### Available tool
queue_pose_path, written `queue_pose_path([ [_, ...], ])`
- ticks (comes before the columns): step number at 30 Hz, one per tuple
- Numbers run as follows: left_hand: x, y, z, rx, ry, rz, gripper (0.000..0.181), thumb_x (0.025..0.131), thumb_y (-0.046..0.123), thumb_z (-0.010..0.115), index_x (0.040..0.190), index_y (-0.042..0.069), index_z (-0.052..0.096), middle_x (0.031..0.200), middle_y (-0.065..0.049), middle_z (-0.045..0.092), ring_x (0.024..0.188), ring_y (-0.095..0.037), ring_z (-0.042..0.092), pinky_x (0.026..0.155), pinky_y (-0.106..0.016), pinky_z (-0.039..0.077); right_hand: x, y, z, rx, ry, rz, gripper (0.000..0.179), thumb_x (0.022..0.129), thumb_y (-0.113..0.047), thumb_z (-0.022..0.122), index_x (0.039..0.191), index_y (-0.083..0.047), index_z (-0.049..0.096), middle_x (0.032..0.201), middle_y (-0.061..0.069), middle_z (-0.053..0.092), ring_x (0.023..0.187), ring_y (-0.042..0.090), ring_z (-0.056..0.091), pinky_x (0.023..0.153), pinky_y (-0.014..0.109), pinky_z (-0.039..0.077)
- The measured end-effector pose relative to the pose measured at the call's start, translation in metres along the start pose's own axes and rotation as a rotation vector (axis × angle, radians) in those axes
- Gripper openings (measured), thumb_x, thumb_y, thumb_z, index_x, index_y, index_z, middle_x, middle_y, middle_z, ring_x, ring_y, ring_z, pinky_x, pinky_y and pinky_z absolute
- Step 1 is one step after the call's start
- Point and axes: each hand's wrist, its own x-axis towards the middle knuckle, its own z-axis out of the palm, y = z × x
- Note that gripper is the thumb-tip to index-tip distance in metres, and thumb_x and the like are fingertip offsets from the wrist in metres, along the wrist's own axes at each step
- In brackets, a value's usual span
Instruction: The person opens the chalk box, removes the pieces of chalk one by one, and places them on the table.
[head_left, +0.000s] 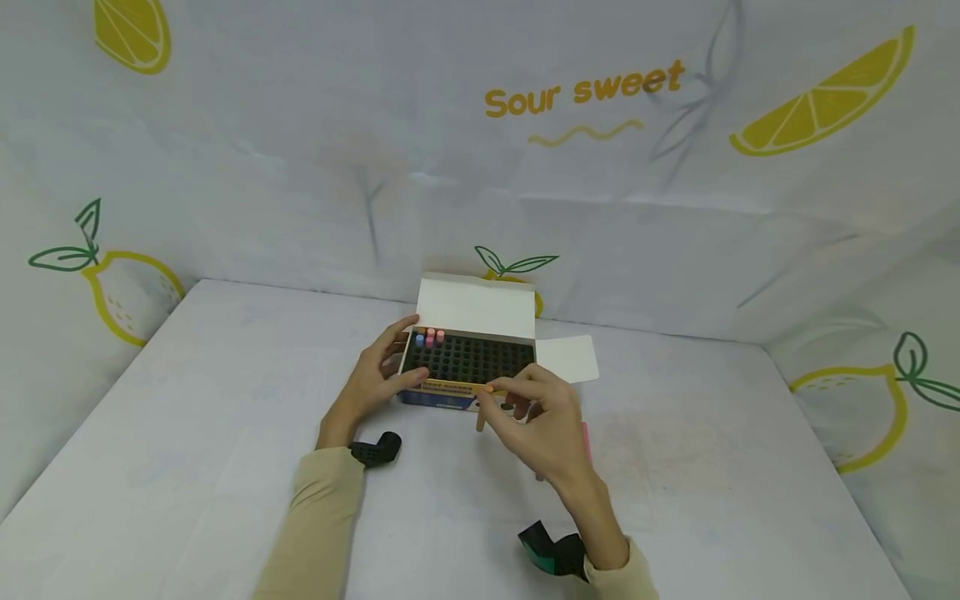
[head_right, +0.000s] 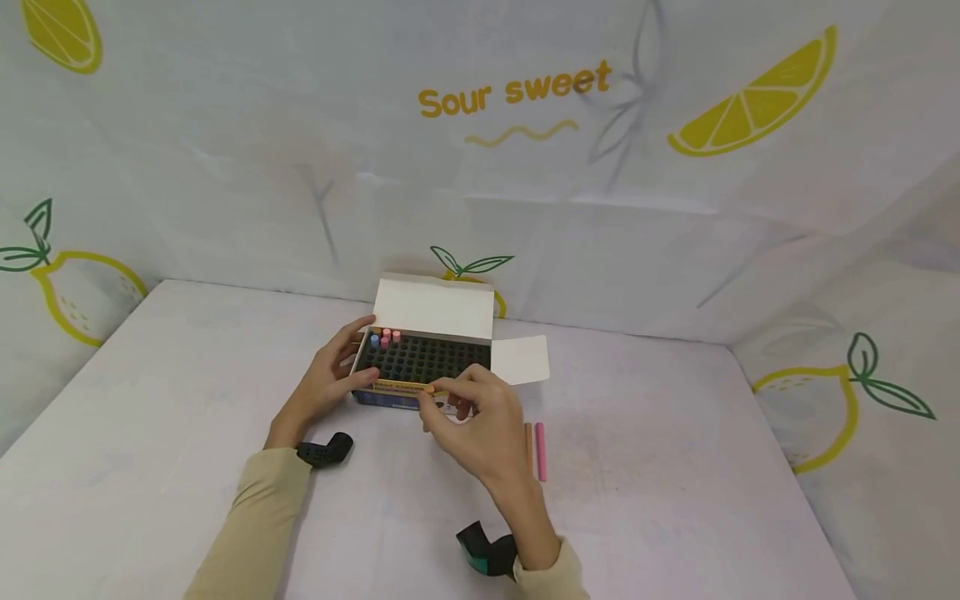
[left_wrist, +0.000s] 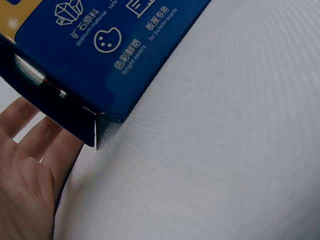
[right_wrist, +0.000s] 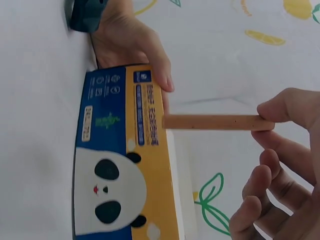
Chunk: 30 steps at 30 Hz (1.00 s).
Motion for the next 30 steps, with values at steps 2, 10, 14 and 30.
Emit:
queue_pose_path([
  [2,0.0,0.0,0.0,-0.001,-0.001,-0.002,0.08,0.09,0.023,0.075,0.159,0.029,0.035,0.145,-0.02,0.053,0.135,-0.041,0.055,0.107,-0.06,0.05,-0.002,0.003,-0.005,-0.009,-0.016,-0.002,0.005,0.081,-0.008,0.082,0.084,-0.005,0.082,0.069,0.0,0.06,0.059,0.007,0.05,0.046,0.022,0.044],
  [10,0.0,0.0,-0.001,-0.006,-0.005,0.01,0.08,0.09,0.021,0.074,0.16,0.026,0.035,0.146,-0.021,0.051,0.137,-0.043,0.052,0.11,-0.061,0.047,-0.009,0.019,-0.029,-0.051,-0.053,-0.019,0.006,0.08,-0.005,0.082,0.085,-0.009,0.083,0.075,-0.005,0.063,0.06,0.004,0.051,0.044,0.021,0.042],
  [14,0.0,0.0,-0.001,-0.01,-0.009,0.013,0.08,0.091,0.021,0.074,0.16,0.026,0.035,0.145,-0.022,0.052,0.136,-0.043,0.053,0.109,-0.061,0.048,-0.01,0.025,-0.045,-0.056,-0.118,-0.015,0.007,0.082,-0.006,0.082,0.088,-0.009,0.083,0.078,-0.003,0.065,0.06,0.002,0.05,0.043,0.022,0.042],
  [30,0.0,-0.001,-0.001,-0.012,-0.008,0.005,0.08,0.091,0.019,0.074,0.16,0.024,0.034,0.147,-0.022,0.051,0.139,-0.043,0.051,0.111,-0.061,0.046,-0.018,0.067,-0.12,-0.177,-0.371,0.087,0.008,0.084,-0.01,0.081,0.088,-0.017,0.082,0.082,-0.01,0.065,0.07,0.002,0.052,0.058,0.022,0.044],
])
